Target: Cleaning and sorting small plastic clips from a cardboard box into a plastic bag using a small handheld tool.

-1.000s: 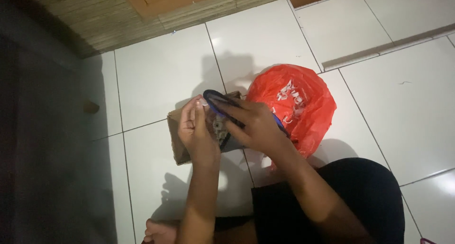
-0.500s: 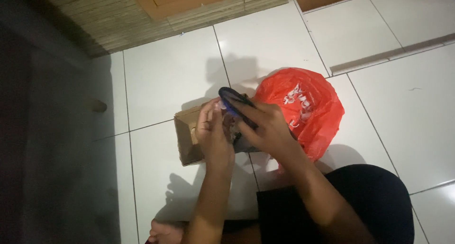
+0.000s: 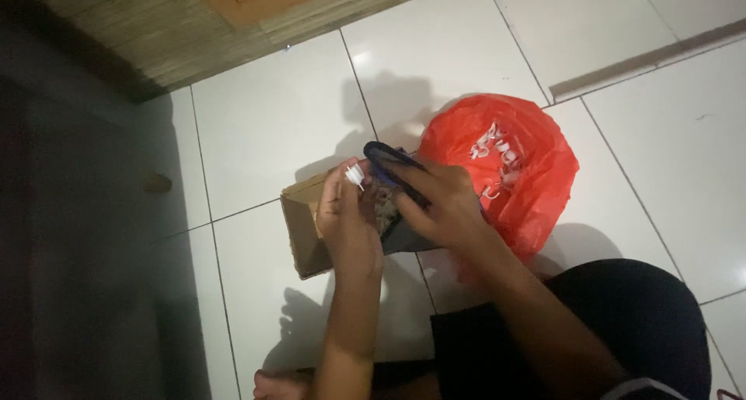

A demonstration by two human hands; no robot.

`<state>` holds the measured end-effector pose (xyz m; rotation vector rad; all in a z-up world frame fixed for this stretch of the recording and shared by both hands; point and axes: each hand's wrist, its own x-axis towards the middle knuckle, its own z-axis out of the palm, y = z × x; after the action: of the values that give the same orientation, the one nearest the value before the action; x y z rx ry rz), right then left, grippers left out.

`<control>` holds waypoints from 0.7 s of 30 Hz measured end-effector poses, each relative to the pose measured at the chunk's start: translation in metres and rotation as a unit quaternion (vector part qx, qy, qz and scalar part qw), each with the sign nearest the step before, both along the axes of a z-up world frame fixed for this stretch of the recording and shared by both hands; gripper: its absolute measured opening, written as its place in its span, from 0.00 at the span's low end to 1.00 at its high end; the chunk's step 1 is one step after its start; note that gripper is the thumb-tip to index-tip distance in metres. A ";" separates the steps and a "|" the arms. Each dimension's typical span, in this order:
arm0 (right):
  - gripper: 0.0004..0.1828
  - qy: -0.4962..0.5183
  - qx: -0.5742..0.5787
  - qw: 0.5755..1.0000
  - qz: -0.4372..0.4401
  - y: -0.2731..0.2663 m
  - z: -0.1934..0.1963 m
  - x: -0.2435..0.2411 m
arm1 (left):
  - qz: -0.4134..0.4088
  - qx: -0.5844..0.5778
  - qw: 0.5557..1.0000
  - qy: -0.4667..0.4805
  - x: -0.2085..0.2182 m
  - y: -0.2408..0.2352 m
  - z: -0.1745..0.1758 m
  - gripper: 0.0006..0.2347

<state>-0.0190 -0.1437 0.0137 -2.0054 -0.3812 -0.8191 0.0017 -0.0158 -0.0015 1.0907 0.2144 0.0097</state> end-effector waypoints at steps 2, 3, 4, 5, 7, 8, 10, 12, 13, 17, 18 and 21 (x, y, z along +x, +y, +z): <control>0.13 -0.023 -0.002 1.000 -0.007 0.002 -0.002 0.000 | 0.003 0.010 1.000 -0.008 0.001 -0.001 -0.007 0.12; 0.12 -0.048 -0.008 0.999 -0.014 0.004 -0.002 0.000 | 0.007 0.017 1.000 -0.018 0.002 -0.001 -0.010 0.11; 0.12 -0.047 -0.008 0.999 -0.011 0.003 -0.003 0.000 | 0.010 0.016 1.000 -0.017 0.002 -0.002 -0.010 0.11; 0.13 -0.040 0.005 0.999 -0.010 0.003 -0.003 -0.001 | 0.010 0.010 1.000 -0.004 0.002 -0.003 -0.009 0.12; 0.15 -0.038 0.015 0.999 -0.004 0.003 -0.001 -0.002 | 0.014 0.001 1.000 0.006 0.001 -0.005 -0.004 0.13; 0.15 -0.027 0.018 0.999 0.016 0.002 0.001 -0.001 | 0.010 0.019 1.000 0.016 0.000 -0.006 0.002 0.13; 0.16 -0.021 0.017 0.999 0.037 0.002 0.002 -0.001 | 0.006 0.036 0.999 0.021 -0.002 -0.005 0.005 0.14; 0.14 -0.014 0.062 0.997 0.038 0.004 0.000 0.001 | -0.008 0.037 0.998 0.046 -0.002 -0.002 -0.001 0.17; 0.14 -0.019 0.060 0.997 0.035 0.002 0.003 0.002 | -0.011 0.036 0.998 0.041 0.000 -0.004 0.003 0.17; 0.15 0.008 0.055 0.997 0.056 -0.002 0.006 0.001 | 0.012 0.020 0.999 0.024 0.004 -0.001 0.004 0.10; 0.17 0.009 0.044 0.997 0.058 -0.003 0.006 0.002 | 0.006 0.030 0.999 0.026 0.006 0.002 0.003 0.11; 0.16 0.017 0.059 0.997 0.053 -0.002 0.008 0.002 | -0.016 0.015 0.999 0.027 0.002 0.001 -0.016 0.13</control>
<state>-0.0166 -0.1462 0.0220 -1.8713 -0.4071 -0.7250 0.0038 -0.0146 -0.0172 1.1250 0.2454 -0.0449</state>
